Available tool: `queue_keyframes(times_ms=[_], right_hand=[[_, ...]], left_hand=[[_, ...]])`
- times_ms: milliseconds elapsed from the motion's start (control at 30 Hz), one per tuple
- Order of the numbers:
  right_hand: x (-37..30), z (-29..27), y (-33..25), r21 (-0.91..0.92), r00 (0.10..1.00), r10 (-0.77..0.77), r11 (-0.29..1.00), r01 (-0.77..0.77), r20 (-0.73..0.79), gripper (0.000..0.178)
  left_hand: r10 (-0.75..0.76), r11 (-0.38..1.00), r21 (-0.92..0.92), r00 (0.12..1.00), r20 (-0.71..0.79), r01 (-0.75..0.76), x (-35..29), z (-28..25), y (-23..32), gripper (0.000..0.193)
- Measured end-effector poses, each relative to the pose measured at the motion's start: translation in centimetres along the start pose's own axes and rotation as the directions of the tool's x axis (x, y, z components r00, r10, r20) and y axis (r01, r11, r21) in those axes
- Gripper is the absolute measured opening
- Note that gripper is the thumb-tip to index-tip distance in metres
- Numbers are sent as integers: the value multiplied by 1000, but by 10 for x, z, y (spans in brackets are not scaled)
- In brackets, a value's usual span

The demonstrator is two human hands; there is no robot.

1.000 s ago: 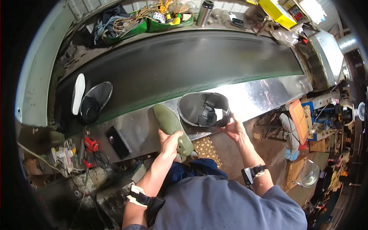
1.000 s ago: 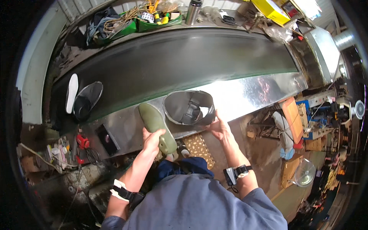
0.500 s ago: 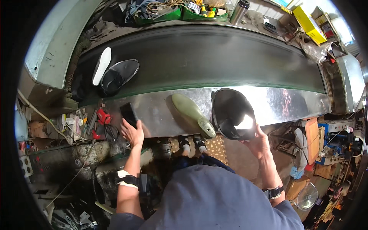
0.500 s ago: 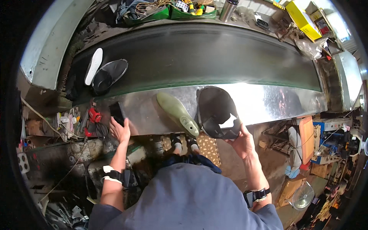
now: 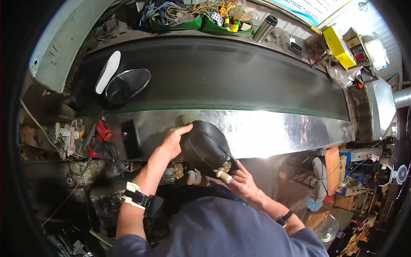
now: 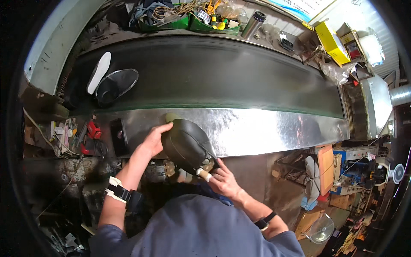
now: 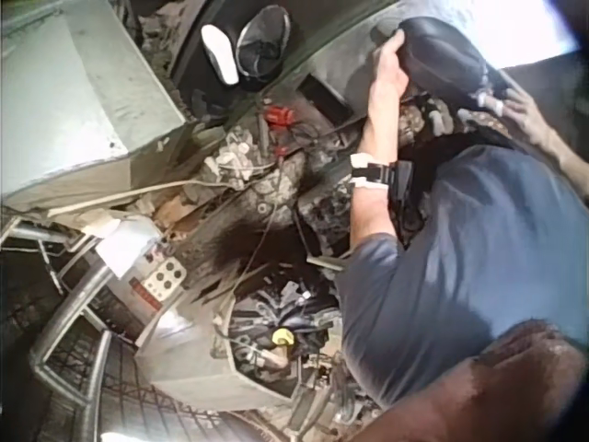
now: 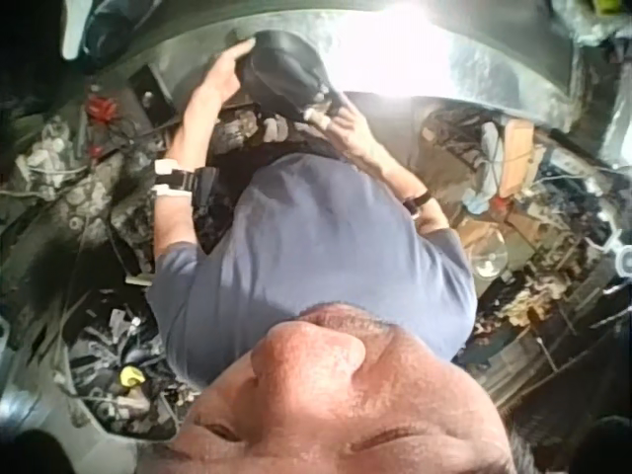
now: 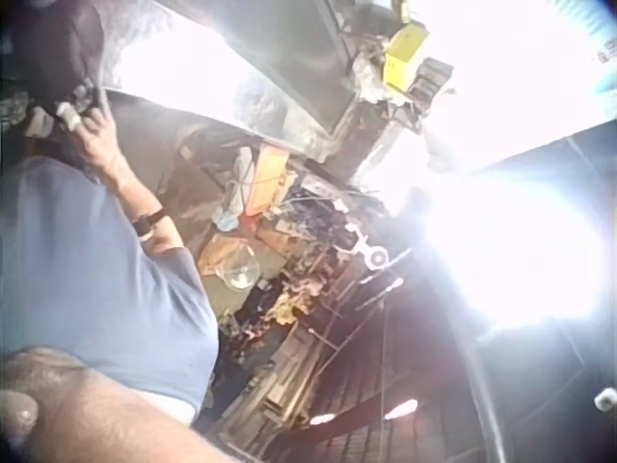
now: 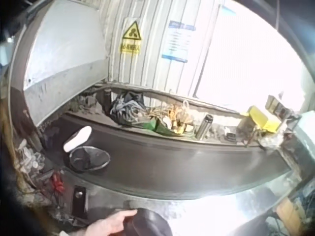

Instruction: Operating a lasting machine to assemble shoe uppers onto lasts in a factory.

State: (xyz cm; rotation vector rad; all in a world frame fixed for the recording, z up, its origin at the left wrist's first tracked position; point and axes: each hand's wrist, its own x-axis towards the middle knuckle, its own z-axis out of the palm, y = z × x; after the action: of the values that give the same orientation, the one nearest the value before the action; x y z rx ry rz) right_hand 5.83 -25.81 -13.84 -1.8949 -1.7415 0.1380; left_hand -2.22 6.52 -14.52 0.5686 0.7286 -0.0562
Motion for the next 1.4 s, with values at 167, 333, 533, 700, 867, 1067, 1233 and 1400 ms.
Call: queue_keyframes(times_ms=[167,333,533,700,867,1067,1233,1400], right_hand=[[14,46,11,5,985,5,1000,-5,-172,39],[37,67,27,251,909,193,963,-102,-369,95],[24,55,23,437,923,374,848,-300,-91,94],[-5,32,23,406,955,296,874,-269,-4,81],[-17,50,55,470,988,154,874,-124,-24,75],[0,49,27,472,990,110,880,-58,-84,71],[76,-6,-19,855,880,340,285,-433,333,103],[146,8,-78,622,606,305,54,-781,734,74]], left_hand=[[307,874,457,917,-254,-167,35,-17,9,40],[755,447,889,575,-315,-101,68,-13,-5,38],[802,396,918,478,-359,25,73,-15,-26,37],[603,536,834,632,-487,133,58,26,-58,67],[646,421,877,603,-468,230,67,46,-59,78],[643,563,807,517,-565,181,39,15,-48,53],[721,625,779,429,-544,-61,-64,22,-15,40],[803,592,795,193,-565,-135,-173,0,-32,39]])
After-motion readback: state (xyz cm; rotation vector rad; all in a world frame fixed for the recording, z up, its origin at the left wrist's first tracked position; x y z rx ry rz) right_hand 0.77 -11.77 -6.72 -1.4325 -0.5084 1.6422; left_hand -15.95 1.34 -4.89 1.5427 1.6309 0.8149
